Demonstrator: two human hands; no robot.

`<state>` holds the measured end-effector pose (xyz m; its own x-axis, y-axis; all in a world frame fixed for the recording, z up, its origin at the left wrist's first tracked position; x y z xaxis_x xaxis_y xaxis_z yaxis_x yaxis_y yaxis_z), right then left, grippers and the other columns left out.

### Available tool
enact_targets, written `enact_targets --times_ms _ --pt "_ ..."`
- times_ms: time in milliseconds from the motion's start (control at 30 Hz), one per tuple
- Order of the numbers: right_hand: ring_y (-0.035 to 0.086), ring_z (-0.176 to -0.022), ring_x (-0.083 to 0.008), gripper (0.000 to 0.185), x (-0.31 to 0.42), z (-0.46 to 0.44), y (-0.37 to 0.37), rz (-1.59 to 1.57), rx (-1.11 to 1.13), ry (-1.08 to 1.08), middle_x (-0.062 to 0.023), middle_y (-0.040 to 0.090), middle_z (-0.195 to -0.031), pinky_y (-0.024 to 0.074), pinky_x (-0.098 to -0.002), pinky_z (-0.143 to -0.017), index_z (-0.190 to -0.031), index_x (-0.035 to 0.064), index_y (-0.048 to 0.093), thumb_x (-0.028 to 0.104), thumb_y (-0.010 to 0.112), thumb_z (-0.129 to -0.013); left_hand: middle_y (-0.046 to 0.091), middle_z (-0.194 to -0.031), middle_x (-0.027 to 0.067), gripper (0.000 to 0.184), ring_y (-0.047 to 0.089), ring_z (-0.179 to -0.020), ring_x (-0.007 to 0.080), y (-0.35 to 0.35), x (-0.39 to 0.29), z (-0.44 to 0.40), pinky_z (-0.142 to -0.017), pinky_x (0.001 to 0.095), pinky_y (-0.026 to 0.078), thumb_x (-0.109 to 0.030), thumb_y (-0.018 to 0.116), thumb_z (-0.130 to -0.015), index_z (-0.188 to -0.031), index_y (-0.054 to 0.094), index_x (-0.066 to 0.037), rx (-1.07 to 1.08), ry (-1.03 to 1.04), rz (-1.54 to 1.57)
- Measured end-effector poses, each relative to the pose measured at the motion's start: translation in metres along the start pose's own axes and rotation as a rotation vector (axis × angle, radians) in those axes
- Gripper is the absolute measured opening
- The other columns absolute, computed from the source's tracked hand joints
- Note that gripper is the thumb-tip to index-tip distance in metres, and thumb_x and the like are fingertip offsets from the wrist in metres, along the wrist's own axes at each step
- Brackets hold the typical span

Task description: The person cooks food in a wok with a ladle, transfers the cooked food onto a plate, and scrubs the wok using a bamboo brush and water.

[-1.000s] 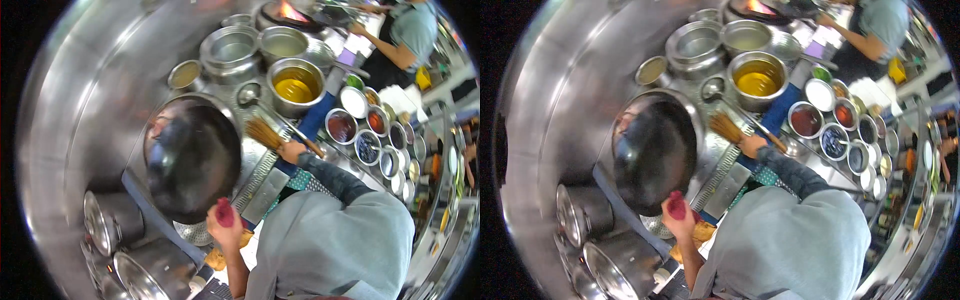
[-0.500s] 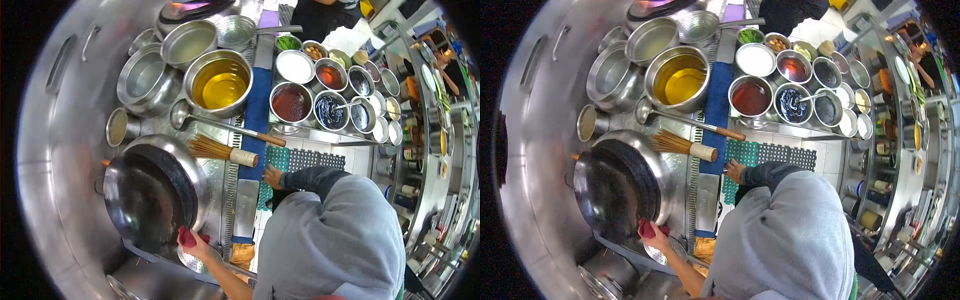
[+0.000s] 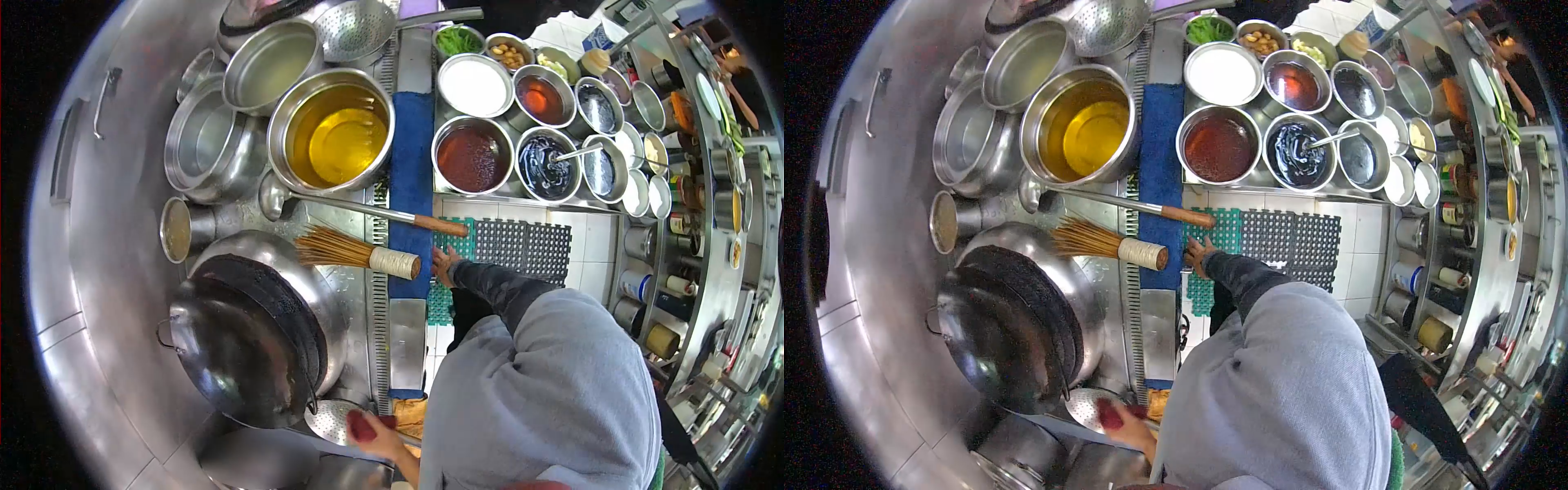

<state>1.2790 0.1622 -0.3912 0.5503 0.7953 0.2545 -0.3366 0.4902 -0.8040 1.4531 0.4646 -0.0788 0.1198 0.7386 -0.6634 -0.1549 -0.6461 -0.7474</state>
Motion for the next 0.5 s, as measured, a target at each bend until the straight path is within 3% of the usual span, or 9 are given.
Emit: enact_targets --times_ms 67,100,200,233,300,400,467,500 --pt "0.017 -0.142 -0.0313 0.044 0.001 0.000 -0.003 -0.074 -0.036 0.023 -0.0166 0.036 -0.145 0.0147 -0.0684 -0.105 -0.133 0.0135 0.048 0.029 0.038 -0.093 0.061 -0.111 0.0185 0.045 0.060 -0.100 0.0336 0.020 0.023 0.030 -0.092 0.0424 0.046 -0.014 0.072 -0.080 -0.117 0.052 0.005 0.067 -0.023 -0.135" --pt "0.026 -0.139 -0.0346 0.051 0.005 0.004 0.000 -0.125 -0.009 0.034 -0.0225 0.037 -0.143 0.0231 -0.0644 -0.105 -0.138 0.0127 0.044 0.031 0.044 -0.090 0.061 -0.110 0.0200 0.046 0.060 -0.099 0.0349 0.024 0.039 0.036 -0.090 0.0427 0.046 -0.018 0.072 -0.081 -0.116 0.053 0.005 0.065 -0.059 -0.214" --pt "0.037 -0.131 -0.0405 0.058 0.003 0.063 -0.025 -0.603 0.108 0.244 -0.0251 0.040 -0.141 0.0334 -0.0547 -0.104 -0.139 0.0126 0.042 0.036 0.051 -0.086 0.060 -0.108 0.0242 0.051 0.059 -0.098 0.0387 0.040 0.097 0.051 -0.085 0.0440 0.047 -0.029 0.071 -0.081 -0.116 0.053 0.005 0.068 -0.099 -0.347" --pt "0.053 -0.115 -0.0426 0.057 -0.003 0.076 0.003 -0.663 -0.009 0.295 -0.0259 0.053 -0.127 0.0435 -0.0469 -0.097 -0.133 0.0114 0.048 0.037 0.057 -0.082 0.060 -0.107 0.0255 0.053 0.059 -0.098 0.0400 0.049 0.113 0.053 -0.084 0.0447 0.047 -0.032 0.071 -0.081 -0.115 0.053 0.005 0.044 -0.073 -0.324" --pt "0.060 -0.105 -0.0404 0.049 -0.012 0.134 0.012 -0.733 0.028 0.520 -0.0245 0.063 -0.110 0.0473 -0.0463 -0.092 -0.124 0.0088 0.056 0.034 0.057 -0.082 0.060 -0.106 0.0275 0.056 0.059 -0.097 0.0429 0.048 0.115 0.058 -0.082 0.0467 0.047 -0.036 0.070 -0.081 -0.114 0.052 0.006 0.011 -0.021 -0.317" --pt "0.065 -0.093 -0.0371 0.045 -0.026 0.202 0.052 -0.647 -0.052 0.500 -0.0220 0.068 -0.095 0.0508 -0.0458 -0.085 -0.117 0.0063 0.062 0.034 0.056 -0.082 0.060 -0.102 0.0278 0.057 0.060 -0.093 0.0441 0.038 0.116 0.052 -0.079 0.0474 0.048 -0.039 0.068 -0.082 -0.113 0.052 0.006 -0.014 0.036 -0.120" --pt "0.066 -0.091 -0.0368 0.044 -0.023 0.263 0.046 -0.607 -0.112 0.469 -0.0215 0.068 -0.093 0.0512 -0.0454 -0.083 -0.115 0.0053 0.062 0.034 0.056 -0.082 0.061 -0.102 0.0269 0.056 0.060 -0.092 0.0436 0.048 0.125 0.058 -0.079 0.0477 0.048 -0.039 0.067 -0.083 -0.113 0.052 0.006 -0.008 0.051 -0.338" --pt "0.066 -0.087 -0.0372 0.041 -0.018 0.287 0.041 -0.774 -0.188 0.493 -0.0206 0.068 -0.092 0.0514 -0.0447 -0.081 -0.113 0.0040 0.062 0.032 0.056 -0.083 0.061 -0.102 0.0264 0.056 0.060 -0.092 0.0434 0.048 0.127 0.061 -0.078 0.0478 0.048 -0.039 0.067 -0.083 -0.113 0.053 0.006 -0.007 0.070 -0.458"
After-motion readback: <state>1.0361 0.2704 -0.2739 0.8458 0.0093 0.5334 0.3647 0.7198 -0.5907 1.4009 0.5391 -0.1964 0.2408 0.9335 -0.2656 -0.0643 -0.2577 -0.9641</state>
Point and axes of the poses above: each hand's wrist, its own z-axis away from the middle knuckle, its own y-axis out of the palm, x = y × z, the point moved 3 cm from there along -z, towards the middle knuckle
